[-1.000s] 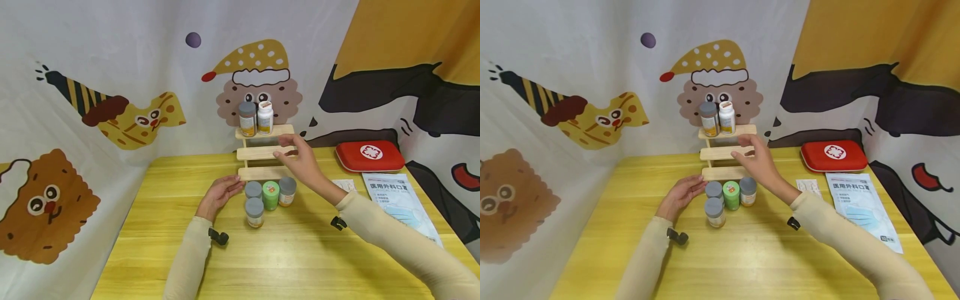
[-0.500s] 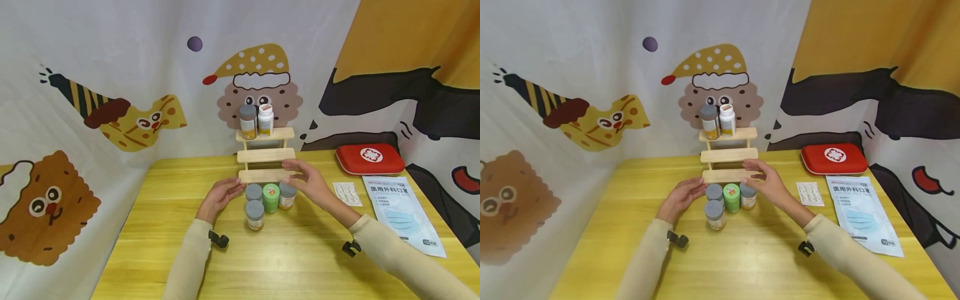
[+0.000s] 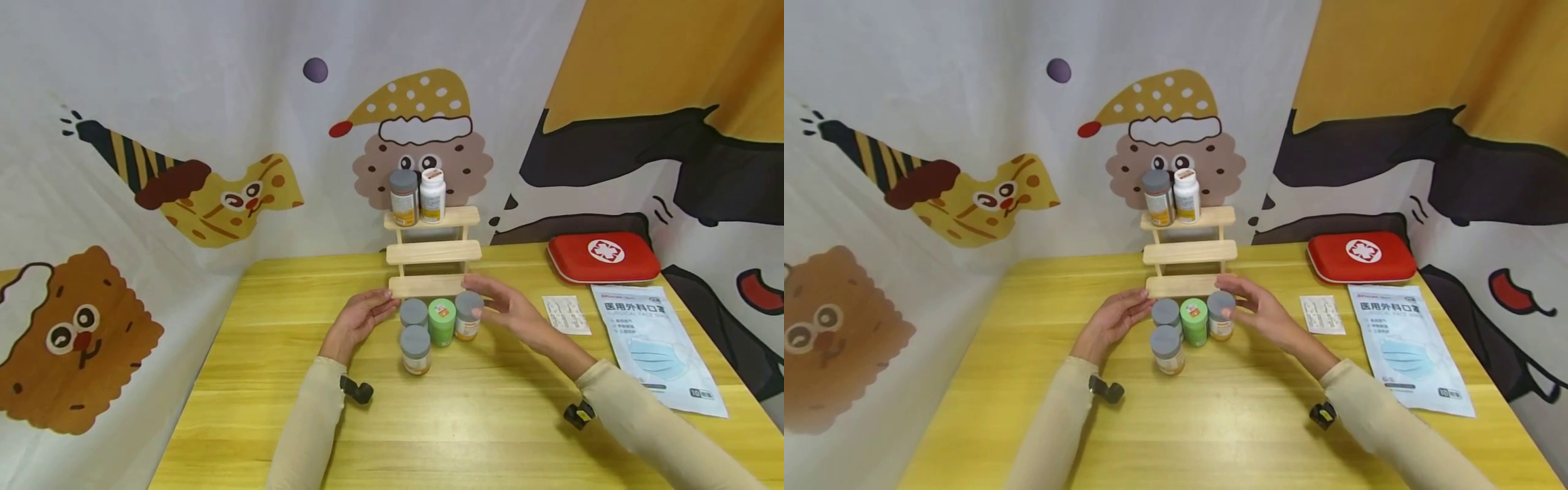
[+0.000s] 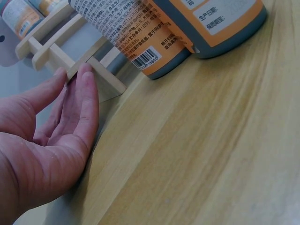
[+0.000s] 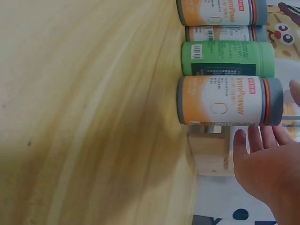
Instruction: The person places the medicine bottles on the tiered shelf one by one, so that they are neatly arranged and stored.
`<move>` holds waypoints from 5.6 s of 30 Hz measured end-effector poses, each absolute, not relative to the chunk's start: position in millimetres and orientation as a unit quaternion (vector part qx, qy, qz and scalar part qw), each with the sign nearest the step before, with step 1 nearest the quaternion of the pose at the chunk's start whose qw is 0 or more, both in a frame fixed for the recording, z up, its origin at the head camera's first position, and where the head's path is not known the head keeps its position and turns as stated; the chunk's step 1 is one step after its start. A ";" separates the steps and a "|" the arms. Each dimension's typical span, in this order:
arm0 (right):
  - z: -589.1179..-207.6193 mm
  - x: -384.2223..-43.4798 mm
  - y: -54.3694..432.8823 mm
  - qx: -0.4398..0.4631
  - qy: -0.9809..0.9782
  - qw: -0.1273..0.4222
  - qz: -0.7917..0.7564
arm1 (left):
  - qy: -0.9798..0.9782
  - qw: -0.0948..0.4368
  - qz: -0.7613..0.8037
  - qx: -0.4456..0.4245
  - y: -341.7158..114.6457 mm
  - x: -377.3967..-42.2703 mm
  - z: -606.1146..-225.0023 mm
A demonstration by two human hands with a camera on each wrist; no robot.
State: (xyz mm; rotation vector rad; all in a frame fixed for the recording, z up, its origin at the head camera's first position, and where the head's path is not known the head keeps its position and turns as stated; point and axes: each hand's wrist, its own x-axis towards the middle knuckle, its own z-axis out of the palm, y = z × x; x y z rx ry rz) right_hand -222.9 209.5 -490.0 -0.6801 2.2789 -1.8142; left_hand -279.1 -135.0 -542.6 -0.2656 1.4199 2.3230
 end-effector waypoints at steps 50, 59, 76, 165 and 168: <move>-500.3 -221.8 213.9 -0.228 0.780 0.036 -0.582 | 0.504 0.210 0.832 -0.102 -135.3 -281.0 -542.2; -471.0 -224.0 216.7 -0.229 0.791 0.014 -0.567 | 0.506 0.209 0.831 -0.101 -134.9 -280.3 -541.9; -391.3 -256.2 213.3 -0.193 0.813 -0.098 -0.540 | 0.512 0.212 0.827 -0.096 -136.4 -280.5 -541.3; -383.4 -315.3 163.5 -0.154 0.790 -0.329 -0.494 | 0.519 0.212 0.823 -0.093 -135.4 -279.8 -539.0; -387.8 -303.9 159.8 -0.169 0.782 -0.324 -0.504 | 0.516 0.209 0.825 -0.097 -135.1 -279.7 -539.7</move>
